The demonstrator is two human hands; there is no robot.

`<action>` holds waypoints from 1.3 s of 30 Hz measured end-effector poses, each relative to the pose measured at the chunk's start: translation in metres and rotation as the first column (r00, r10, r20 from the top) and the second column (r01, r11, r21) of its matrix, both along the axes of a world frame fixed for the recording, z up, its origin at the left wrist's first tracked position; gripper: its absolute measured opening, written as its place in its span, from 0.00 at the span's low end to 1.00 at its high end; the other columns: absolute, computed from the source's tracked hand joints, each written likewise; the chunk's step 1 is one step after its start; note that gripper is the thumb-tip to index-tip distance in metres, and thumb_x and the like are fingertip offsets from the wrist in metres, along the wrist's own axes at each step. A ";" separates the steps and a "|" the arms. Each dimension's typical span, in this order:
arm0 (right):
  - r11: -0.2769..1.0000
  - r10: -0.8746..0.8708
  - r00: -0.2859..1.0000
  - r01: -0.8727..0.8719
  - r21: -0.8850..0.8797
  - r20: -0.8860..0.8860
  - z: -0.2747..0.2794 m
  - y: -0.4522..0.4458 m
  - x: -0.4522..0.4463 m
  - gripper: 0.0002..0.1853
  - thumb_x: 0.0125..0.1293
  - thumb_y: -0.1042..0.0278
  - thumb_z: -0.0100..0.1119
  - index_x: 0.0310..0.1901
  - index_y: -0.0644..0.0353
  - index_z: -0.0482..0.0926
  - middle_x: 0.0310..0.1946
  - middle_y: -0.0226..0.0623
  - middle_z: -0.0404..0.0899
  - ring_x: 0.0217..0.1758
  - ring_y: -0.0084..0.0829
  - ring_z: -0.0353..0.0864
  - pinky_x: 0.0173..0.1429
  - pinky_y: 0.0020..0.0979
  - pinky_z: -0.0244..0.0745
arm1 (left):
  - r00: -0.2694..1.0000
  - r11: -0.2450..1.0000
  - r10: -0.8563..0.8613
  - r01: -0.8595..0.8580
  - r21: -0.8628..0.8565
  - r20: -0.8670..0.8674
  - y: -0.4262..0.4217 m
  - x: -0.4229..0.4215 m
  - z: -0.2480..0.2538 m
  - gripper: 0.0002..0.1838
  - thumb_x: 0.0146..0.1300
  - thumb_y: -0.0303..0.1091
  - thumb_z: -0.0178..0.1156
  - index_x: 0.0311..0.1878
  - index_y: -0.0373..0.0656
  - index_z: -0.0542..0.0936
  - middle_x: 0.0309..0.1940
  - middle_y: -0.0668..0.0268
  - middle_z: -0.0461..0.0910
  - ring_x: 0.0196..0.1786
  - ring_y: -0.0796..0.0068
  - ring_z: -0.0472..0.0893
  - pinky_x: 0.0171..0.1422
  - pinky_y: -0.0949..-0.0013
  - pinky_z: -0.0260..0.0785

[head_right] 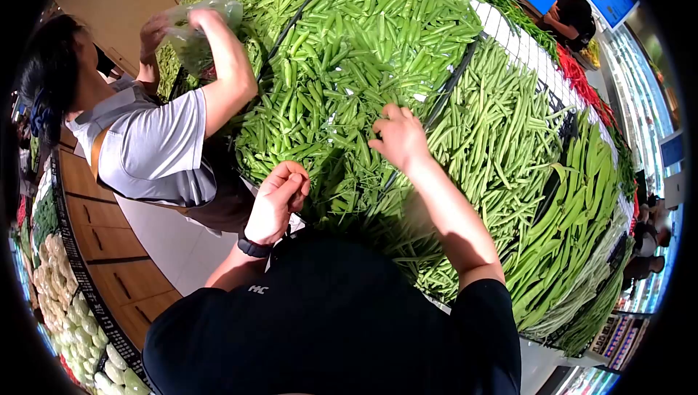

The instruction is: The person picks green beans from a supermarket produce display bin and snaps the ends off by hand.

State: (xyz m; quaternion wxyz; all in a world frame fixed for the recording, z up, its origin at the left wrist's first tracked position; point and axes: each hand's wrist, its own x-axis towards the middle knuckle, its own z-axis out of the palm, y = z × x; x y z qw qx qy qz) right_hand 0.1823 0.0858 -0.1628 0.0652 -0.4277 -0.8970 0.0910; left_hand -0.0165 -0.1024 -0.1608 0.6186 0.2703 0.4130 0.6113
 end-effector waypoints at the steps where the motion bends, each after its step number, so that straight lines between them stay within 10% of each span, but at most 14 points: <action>1: 1.000 -0.002 1.000 0.002 0.022 0.005 -0.002 -0.004 0.001 0.16 0.55 0.62 0.69 0.45 0.56 0.82 0.54 0.37 0.72 0.59 0.41 0.70 0.65 0.39 0.67 | 1.000 1.000 -0.012 0.011 -0.007 -0.026 0.001 0.001 -0.002 0.04 0.72 0.30 0.49 0.43 0.43 0.73 0.27 0.75 0.72 0.22 0.89 0.61 0.26 0.82 0.51; 5: 0.988 -0.023 0.889 0.091 0.128 -0.456 -0.014 -0.006 0.006 0.13 0.55 0.67 0.67 0.38 0.63 0.78 0.51 0.44 0.75 0.56 0.43 0.75 0.61 0.40 0.71 | 0.994 0.997 0.033 -0.026 0.070 -0.105 0.010 0.008 0.000 0.03 0.72 0.30 0.50 0.44 0.44 0.73 0.28 0.74 0.71 0.22 0.90 0.58 0.25 0.82 0.47; 9: 0.956 -0.116 0.708 -0.112 -0.273 -0.697 0.004 -0.024 0.010 0.11 0.64 0.72 0.60 0.45 0.66 0.72 0.36 0.41 0.81 0.41 0.37 0.82 0.50 0.30 0.77 | 0.760 0.920 0.253 0.003 0.393 -0.599 0.039 0.008 -0.009 0.09 0.68 0.26 0.54 0.50 0.40 0.73 0.37 0.67 0.76 0.36 0.78 0.73 0.37 0.76 0.63; 14: 0.965 0.086 0.851 -0.201 -0.170 -0.519 0.080 -0.086 0.009 0.10 0.64 0.77 0.56 0.47 0.63 0.72 0.33 0.45 0.78 0.34 0.39 0.79 0.39 0.34 0.74 | 0.364 0.856 0.293 0.311 0.412 -0.884 0.056 0.024 0.053 0.11 0.63 0.37 0.62 0.41 0.39 0.74 0.32 0.56 0.75 0.30 0.56 0.76 0.33 0.63 0.66; 22: 0.961 0.197 0.904 -0.254 -0.107 -0.378 0.105 -0.118 0.026 0.07 0.62 0.72 0.61 0.36 0.58 0.71 0.27 0.42 0.74 0.33 0.45 0.77 0.34 0.39 0.72 | 0.638 0.820 -0.274 0.546 0.171 -0.719 0.042 0.029 0.055 0.16 0.68 0.37 0.59 0.26 0.37 0.77 0.13 0.68 0.64 0.20 0.83 0.61 0.24 0.71 0.56; 31: 0.748 0.427 0.627 -0.650 -0.135 -0.652 0.118 -0.135 0.030 0.08 0.63 0.68 0.59 0.28 0.56 0.71 0.21 0.34 0.72 0.23 0.38 0.76 0.24 0.34 0.67 | 0.708 0.659 -0.370 0.656 0.368 -0.601 0.001 0.023 0.086 0.18 0.69 0.34 0.58 0.22 0.37 0.71 0.14 0.67 0.64 0.17 0.77 0.61 0.23 0.70 0.53; 39: 0.715 0.244 0.463 -0.679 -0.164 -0.852 0.107 -0.157 0.029 0.02 0.62 0.74 0.60 0.35 0.58 0.77 0.22 0.36 0.74 0.23 0.40 0.76 0.26 0.34 0.69 | 0.691 0.650 -0.477 0.693 0.311 -0.543 -0.013 0.024 0.101 0.20 0.70 0.34 0.57 0.21 0.38 0.69 0.14 0.70 0.63 0.19 0.81 0.59 0.23 0.71 0.52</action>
